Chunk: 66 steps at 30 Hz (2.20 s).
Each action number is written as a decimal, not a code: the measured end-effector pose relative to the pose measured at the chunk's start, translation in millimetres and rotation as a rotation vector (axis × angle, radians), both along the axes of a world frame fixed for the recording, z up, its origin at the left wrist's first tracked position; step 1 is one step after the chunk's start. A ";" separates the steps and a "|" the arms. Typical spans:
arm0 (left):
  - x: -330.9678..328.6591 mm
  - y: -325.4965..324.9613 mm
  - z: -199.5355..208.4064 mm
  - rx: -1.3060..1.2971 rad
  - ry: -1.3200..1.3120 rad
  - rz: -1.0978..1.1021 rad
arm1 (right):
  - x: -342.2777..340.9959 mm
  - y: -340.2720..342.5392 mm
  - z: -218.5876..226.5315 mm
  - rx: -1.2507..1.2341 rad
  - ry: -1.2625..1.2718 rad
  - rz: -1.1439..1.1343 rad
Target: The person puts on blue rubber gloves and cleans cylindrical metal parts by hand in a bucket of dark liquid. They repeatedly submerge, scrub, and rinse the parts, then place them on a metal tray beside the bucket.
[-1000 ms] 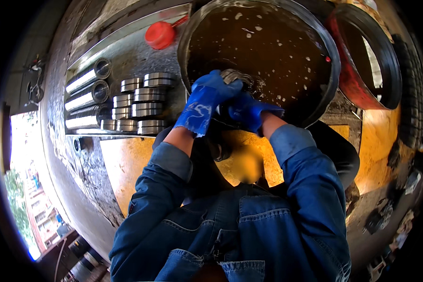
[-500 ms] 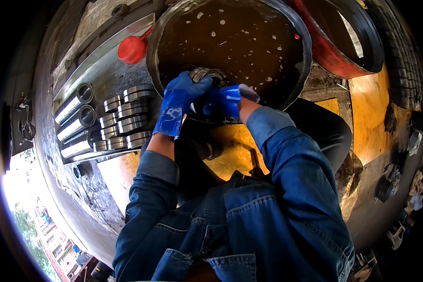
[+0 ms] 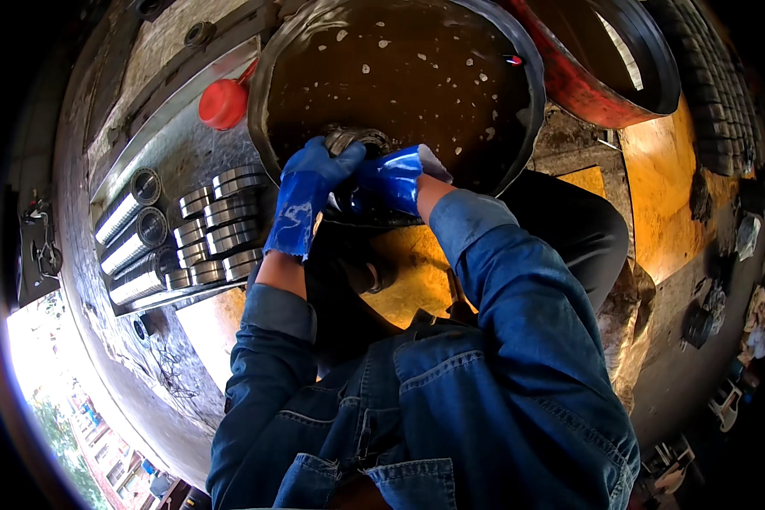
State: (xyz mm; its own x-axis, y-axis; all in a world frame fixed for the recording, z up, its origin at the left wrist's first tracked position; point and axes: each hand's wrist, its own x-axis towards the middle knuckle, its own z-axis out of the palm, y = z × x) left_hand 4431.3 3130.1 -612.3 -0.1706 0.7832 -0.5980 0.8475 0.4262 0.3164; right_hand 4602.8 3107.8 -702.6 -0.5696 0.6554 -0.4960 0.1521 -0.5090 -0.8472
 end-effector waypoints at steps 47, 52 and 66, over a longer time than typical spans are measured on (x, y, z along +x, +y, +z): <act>0.8 5.9 -4.7 0.045 -0.077 0.020 | -2.5 2.8 10.5 0.137 -0.055 0.079; -5.0 10.3 -20.7 0.070 -0.121 0.046 | -40.3 -5.1 9.6 0.999 -0.355 0.083; -10.3 16.9 -34.8 0.094 -0.300 0.058 | -34.4 -0.8 -40.1 0.710 -0.151 0.009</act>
State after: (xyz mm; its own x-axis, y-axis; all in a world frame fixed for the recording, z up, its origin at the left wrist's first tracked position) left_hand 4421.0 3146.9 -647.1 -0.0432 0.8315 -0.5538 0.6856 0.4279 0.5890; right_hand 4568.4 3107.0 -742.7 -0.5359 0.8439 -0.0259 0.2950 0.1584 -0.9423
